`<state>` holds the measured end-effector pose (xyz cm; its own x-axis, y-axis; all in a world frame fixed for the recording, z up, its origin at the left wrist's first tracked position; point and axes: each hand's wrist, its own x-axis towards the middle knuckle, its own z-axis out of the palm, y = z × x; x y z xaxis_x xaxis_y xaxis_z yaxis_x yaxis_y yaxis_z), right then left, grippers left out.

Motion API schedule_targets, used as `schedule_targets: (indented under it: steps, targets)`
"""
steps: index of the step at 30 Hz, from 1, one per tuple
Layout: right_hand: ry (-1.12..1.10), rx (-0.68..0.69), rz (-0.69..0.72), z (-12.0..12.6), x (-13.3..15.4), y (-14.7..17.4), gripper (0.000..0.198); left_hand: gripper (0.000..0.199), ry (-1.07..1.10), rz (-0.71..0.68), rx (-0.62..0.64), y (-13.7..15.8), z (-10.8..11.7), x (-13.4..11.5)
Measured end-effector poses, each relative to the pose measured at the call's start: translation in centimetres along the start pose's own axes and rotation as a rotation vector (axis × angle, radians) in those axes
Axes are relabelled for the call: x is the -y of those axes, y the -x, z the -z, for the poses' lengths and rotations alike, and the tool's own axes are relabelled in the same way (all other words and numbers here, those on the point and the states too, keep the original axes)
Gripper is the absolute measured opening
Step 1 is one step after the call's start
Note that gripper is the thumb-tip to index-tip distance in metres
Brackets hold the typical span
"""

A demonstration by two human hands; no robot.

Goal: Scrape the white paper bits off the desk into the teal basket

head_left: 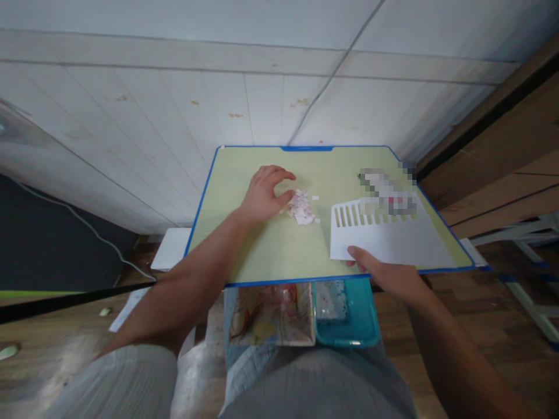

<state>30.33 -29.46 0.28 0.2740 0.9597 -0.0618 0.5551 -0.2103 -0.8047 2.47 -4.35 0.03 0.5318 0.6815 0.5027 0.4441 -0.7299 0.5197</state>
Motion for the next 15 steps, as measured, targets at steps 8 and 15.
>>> schedule_targets:
  steps: [8,15]
  targets:
    - [-0.097,-0.087,-0.018,0.2,-0.1,0.4,0.06,0.03,-0.085,0.132,-0.085,-0.1,-0.2,2.5]
    - [-0.082,-0.206,-0.036,-0.4,0.0,2.6,0.05,0.029,-0.125,0.162,-0.126,-0.1,-0.2,3.3]
